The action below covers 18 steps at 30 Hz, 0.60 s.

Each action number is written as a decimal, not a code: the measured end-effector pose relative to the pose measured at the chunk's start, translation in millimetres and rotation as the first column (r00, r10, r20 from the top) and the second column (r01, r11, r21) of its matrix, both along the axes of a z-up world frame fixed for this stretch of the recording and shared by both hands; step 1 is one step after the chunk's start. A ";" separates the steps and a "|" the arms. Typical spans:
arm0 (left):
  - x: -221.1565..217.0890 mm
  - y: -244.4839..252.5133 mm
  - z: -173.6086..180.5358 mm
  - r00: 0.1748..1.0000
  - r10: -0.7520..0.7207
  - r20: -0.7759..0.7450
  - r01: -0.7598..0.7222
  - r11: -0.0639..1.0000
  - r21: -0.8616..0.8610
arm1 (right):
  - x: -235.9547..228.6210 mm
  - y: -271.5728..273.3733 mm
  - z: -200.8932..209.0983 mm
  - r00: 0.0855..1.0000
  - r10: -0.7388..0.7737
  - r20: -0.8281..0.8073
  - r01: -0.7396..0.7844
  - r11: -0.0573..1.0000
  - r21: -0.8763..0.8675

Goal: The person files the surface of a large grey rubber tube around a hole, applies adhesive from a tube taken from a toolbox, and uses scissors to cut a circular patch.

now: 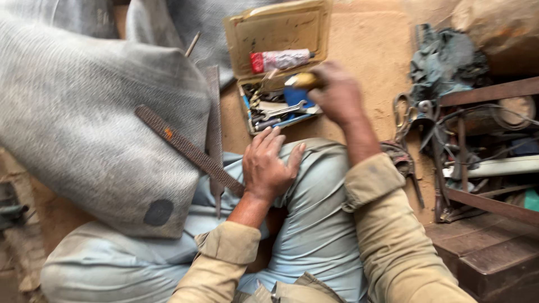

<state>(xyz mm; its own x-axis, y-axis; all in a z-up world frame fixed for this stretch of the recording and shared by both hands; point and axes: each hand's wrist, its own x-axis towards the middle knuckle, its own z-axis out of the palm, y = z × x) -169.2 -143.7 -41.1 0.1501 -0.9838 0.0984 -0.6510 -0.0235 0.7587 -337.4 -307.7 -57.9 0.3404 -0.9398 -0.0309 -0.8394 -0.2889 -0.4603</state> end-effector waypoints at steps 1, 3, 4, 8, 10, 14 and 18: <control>0.5 0.0 -0.6 1.000 -0.002 0.003 0.002 1.000 -0.010 | -7.1 2.0 -0.6 0.991 -0.135 0.009 0.135 0.989 0.054; 1.4 0.6 -0.2 1.000 -0.007 -0.001 0.007 1.000 0.008 | -24.8 0.8 -0.6 0.950 -0.310 -0.028 0.311 0.948 0.067; 0.6 -0.4 0.3 1.000 -0.012 -0.006 0.012 1.000 0.014 | -34.5 -1.5 -0.2 0.934 -0.352 -0.064 0.354 0.935 0.022; 2.4 -0.6 1.5 1.000 -0.005 -0.009 0.005 1.000 0.020 | -68.2 -2.4 -5.3 0.822 -0.545 -0.164 0.564 0.818 0.108; 2.0 -0.8 0.9 1.000 -0.006 -0.007 0.007 1.000 0.021 | -80.6 3.9 -16.4 0.768 -0.612 -0.189 0.641 0.732 0.233; 0.9 -1.6 -2.4 1.000 -0.002 -0.028 0.003 1.000 0.017 | -99.7 14.3 -40.8 0.746 -0.605 -0.278 0.665 0.699 0.264; 0.2 -1.4 -3.0 1.000 0.004 -0.013 -0.004 1.000 0.014 | -100.0 12.4 -45.5 0.779 -0.493 -0.388 0.608 0.746 0.273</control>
